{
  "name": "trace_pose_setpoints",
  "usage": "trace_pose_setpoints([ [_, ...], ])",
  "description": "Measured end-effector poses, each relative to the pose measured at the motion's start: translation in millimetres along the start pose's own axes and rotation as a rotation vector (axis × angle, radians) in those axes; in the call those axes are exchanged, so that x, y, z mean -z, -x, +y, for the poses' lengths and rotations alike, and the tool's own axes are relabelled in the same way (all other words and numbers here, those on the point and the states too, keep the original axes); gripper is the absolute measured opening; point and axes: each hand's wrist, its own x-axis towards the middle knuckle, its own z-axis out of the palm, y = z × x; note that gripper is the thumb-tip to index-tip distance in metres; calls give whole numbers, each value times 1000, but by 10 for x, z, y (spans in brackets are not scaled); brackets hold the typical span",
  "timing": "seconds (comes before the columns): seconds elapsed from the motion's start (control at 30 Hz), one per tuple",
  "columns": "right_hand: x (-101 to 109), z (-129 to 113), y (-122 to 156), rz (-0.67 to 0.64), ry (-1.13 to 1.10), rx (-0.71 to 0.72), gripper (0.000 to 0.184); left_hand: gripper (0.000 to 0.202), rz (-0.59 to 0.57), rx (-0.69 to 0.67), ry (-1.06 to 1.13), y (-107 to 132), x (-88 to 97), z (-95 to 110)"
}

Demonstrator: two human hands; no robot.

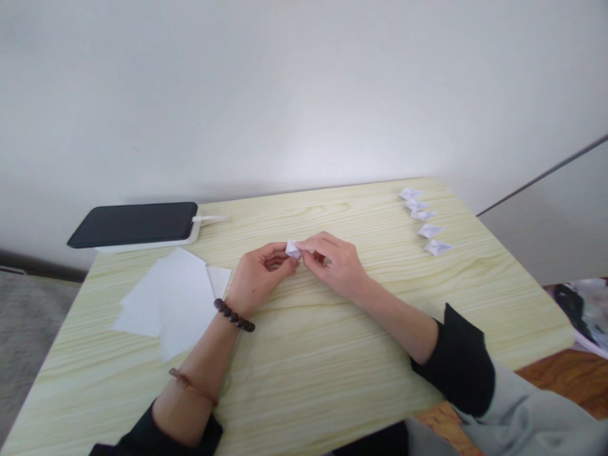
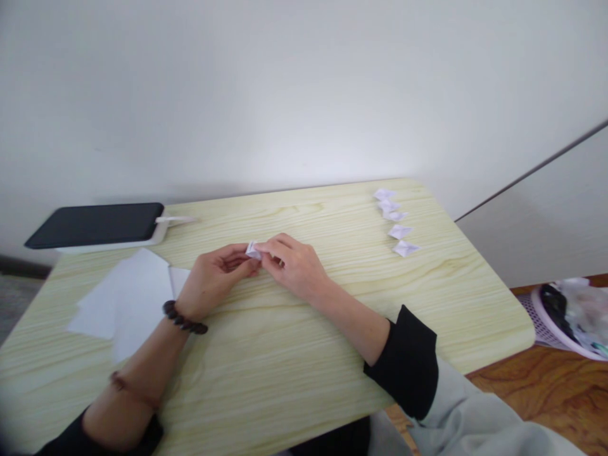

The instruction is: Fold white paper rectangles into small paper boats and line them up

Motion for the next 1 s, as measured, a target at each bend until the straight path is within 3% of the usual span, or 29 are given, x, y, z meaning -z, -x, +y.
trace_pose_setpoints([
  [0.1, 4, 13, -4, 0, 15, 5, 20, 35, -52, 58, 110, 9, 26, 40],
  [0.3, 7, 0, -4, 17, -9, 44, 19, 41, -9, 64, 125, -7, 41, 13],
  [0.57, 30, -14, -28, -11, -153, -208, 12, 46, 14, 66, 72, -3, 47, 22],
  [1.0, 37, -35, -43, -91, -283, -300, 14, 40, 16, -4, 3, -8, 39, -58],
])
